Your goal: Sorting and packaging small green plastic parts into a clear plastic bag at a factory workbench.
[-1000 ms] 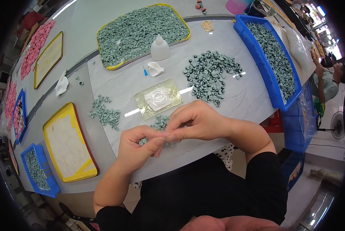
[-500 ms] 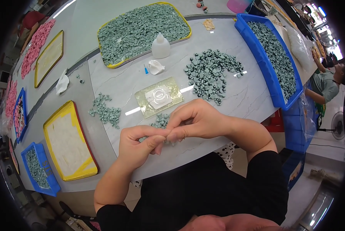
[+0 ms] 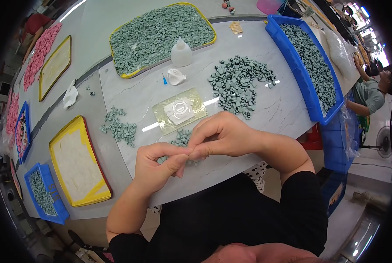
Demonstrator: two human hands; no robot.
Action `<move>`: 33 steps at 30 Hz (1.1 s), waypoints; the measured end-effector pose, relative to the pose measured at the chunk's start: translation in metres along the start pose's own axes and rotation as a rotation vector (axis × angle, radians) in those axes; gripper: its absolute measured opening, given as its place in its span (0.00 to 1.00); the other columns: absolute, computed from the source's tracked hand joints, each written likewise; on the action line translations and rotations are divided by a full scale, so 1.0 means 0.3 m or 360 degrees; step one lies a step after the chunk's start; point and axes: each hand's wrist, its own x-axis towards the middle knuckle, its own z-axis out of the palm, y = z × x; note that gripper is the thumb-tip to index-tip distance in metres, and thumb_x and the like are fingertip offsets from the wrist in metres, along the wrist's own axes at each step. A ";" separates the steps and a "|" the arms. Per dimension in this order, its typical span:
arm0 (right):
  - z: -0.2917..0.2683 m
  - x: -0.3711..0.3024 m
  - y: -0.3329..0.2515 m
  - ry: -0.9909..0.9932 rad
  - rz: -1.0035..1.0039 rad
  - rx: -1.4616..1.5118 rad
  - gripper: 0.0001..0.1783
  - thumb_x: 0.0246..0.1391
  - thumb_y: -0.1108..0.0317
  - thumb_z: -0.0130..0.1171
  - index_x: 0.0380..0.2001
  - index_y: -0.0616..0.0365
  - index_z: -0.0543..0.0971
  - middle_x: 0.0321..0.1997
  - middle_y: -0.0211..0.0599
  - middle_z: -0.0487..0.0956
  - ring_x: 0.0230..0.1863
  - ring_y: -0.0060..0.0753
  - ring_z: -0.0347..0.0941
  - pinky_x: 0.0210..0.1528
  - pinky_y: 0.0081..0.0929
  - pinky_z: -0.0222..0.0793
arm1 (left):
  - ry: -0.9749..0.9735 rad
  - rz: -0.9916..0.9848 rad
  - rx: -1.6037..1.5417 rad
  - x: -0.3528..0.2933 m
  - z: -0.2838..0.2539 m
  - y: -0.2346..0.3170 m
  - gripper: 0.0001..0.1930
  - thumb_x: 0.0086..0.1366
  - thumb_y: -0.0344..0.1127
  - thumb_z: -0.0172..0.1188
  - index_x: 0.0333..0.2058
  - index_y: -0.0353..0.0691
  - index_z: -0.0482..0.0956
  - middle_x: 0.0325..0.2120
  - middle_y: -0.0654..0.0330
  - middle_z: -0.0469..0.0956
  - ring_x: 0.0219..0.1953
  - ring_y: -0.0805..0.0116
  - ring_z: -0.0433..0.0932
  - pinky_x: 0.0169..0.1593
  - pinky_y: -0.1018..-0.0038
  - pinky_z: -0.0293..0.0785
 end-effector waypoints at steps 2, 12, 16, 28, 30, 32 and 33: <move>-0.005 0.001 0.001 -0.0021 -0.0011 0.0002 0.06 0.46 0.73 0.62 0.29 0.63 0.80 0.27 0.33 0.77 0.28 0.19 0.72 0.29 0.14 0.67 | -0.0016 -0.0006 -0.0017 0.002 0.001 -0.004 0.06 0.58 0.26 0.56 0.33 0.31 0.78 0.19 0.60 0.76 0.19 0.78 0.70 0.22 0.83 0.66; -0.002 0.006 0.005 -0.0128 0.0197 0.0371 0.06 0.47 0.74 0.61 0.30 0.65 0.79 0.27 0.33 0.76 0.27 0.19 0.71 0.29 0.15 0.67 | 0.0091 0.0085 -0.0032 0.004 0.015 -0.027 0.05 0.58 0.24 0.56 0.33 0.31 0.78 0.22 0.57 0.77 0.18 0.77 0.71 0.22 0.82 0.67; 0.014 0.006 -0.005 -0.0079 0.0236 0.0495 0.06 0.48 0.74 0.60 0.30 0.66 0.79 0.27 0.33 0.76 0.27 0.19 0.71 0.29 0.16 0.67 | 0.0153 0.0194 0.0007 -0.009 0.012 -0.031 0.05 0.58 0.24 0.57 0.32 0.31 0.78 0.21 0.57 0.76 0.18 0.76 0.71 0.21 0.83 0.67; 0.033 -0.013 -0.013 -0.0016 0.0172 0.0371 0.07 0.47 0.74 0.61 0.30 0.67 0.79 0.28 0.35 0.76 0.28 0.21 0.73 0.30 0.16 0.69 | 0.0121 0.0112 0.0099 -0.030 0.020 0.003 0.05 0.57 0.25 0.57 0.33 0.31 0.79 0.20 0.58 0.76 0.18 0.78 0.70 0.20 0.85 0.63; 0.032 -0.012 -0.012 -0.0017 0.0162 0.0355 0.07 0.47 0.74 0.61 0.30 0.67 0.79 0.28 0.35 0.76 0.28 0.21 0.73 0.30 0.16 0.69 | 0.0117 0.0102 0.0111 -0.029 0.020 0.004 0.05 0.58 0.25 0.57 0.33 0.31 0.79 0.20 0.59 0.76 0.18 0.78 0.70 0.20 0.84 0.64; 0.028 -0.008 -0.012 -0.0021 0.0151 0.0338 0.07 0.47 0.74 0.61 0.30 0.67 0.79 0.28 0.35 0.76 0.28 0.20 0.73 0.30 0.16 0.69 | 0.0116 0.0093 0.0125 -0.027 0.017 0.003 0.05 0.58 0.25 0.57 0.33 0.31 0.79 0.20 0.59 0.76 0.18 0.78 0.71 0.20 0.84 0.65; 0.025 -0.007 -0.014 -0.0025 0.0141 0.0314 0.07 0.47 0.74 0.61 0.29 0.67 0.79 0.28 0.35 0.76 0.28 0.20 0.73 0.29 0.16 0.69 | 0.0094 0.0098 0.0083 -0.026 0.017 0.002 0.05 0.58 0.25 0.57 0.33 0.31 0.78 0.20 0.59 0.76 0.18 0.78 0.71 0.21 0.83 0.65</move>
